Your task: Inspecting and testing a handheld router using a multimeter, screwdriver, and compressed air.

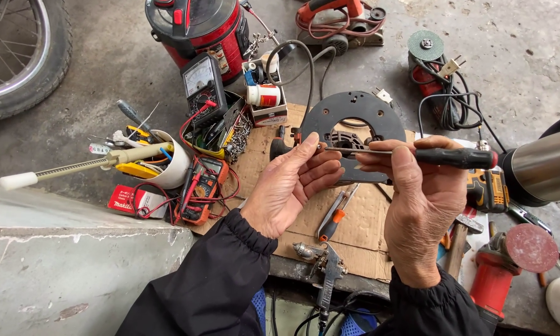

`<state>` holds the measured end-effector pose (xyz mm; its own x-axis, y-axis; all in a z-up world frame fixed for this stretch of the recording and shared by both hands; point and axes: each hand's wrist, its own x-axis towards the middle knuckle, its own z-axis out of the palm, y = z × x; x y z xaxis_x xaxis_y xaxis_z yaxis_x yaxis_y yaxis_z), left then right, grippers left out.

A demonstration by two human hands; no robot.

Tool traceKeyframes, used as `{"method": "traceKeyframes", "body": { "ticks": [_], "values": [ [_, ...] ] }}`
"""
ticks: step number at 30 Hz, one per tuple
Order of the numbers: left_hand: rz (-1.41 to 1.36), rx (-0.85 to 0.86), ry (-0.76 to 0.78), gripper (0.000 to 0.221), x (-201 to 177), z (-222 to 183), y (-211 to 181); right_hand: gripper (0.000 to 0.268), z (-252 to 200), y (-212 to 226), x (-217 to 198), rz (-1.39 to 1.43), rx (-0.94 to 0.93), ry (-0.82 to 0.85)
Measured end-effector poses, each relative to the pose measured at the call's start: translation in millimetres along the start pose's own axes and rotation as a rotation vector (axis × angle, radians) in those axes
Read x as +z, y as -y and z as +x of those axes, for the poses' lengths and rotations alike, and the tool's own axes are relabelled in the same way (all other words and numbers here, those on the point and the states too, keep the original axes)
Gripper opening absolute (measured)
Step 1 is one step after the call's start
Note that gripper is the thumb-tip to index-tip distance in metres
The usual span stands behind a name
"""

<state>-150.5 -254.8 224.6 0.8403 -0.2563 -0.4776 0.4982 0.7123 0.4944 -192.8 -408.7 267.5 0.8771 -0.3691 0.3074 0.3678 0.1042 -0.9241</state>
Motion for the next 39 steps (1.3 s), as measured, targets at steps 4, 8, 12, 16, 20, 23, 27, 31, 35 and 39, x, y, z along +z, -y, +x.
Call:
{"method": "traceKeyframes", "body": {
  "ticks": [4, 8, 12, 16, 20, 23, 27, 31, 35, 39],
  "values": [
    [0.013, -0.004, 0.013, 0.031, 3.9, -2.1, -0.3, 0.018, -0.5, -1.0, -0.7, -0.008, -0.015, 0.015],
    [0.047, -0.008, -0.002, 0.03, 4.5, -0.3, 1.8, 0.017, -2.3, -3.2, -1.5, -0.026, 0.004, 0.024],
    [0.051, -0.008, 0.002, 0.029, 4.3, 0.9, 2.3, 0.017, -4.3, -3.4, -2.0, -0.062, -0.061, 0.062],
    [0.039, -0.019, 0.001, 0.027, 5.5, -0.7, 0.4, 0.018, -4.2, -4.4, -3.0, -0.043, -0.075, 0.053],
    [0.054, -0.022, -0.015, 0.029, 5.1, -0.4, 0.5, 0.017, -3.8, -4.9, -2.4, -0.048, -0.065, 0.057],
    [0.045, -0.022, -0.011, 0.028, 4.3, 0.9, 0.0, 0.017, -4.5, -6.1, -2.7, -0.042, -0.059, 0.064],
    [0.055, -0.014, -0.012, 0.029, 3.7, 0.8, 0.4, 0.018, -4.7, -7.9, -4.8, -0.064, -0.068, 0.102],
    [0.09, -0.006, -0.022, 0.028, 6.2, -1.3, 0.8, 0.022, -8.5, -10.0, -7.3, -0.116, -0.146, 0.248],
    [0.164, -0.028, 0.057, 0.039, 9.1, -6.9, 3.8, 0.012, -6.8, -16.3, -13.1, -0.277, -0.214, 0.29],
    [0.169, -0.109, 0.119, 0.061, 13.1, -14.4, 14.4, 0.01, -6.0, -9.7, -15.2, -0.355, -0.256, 0.338]
  ]
}}
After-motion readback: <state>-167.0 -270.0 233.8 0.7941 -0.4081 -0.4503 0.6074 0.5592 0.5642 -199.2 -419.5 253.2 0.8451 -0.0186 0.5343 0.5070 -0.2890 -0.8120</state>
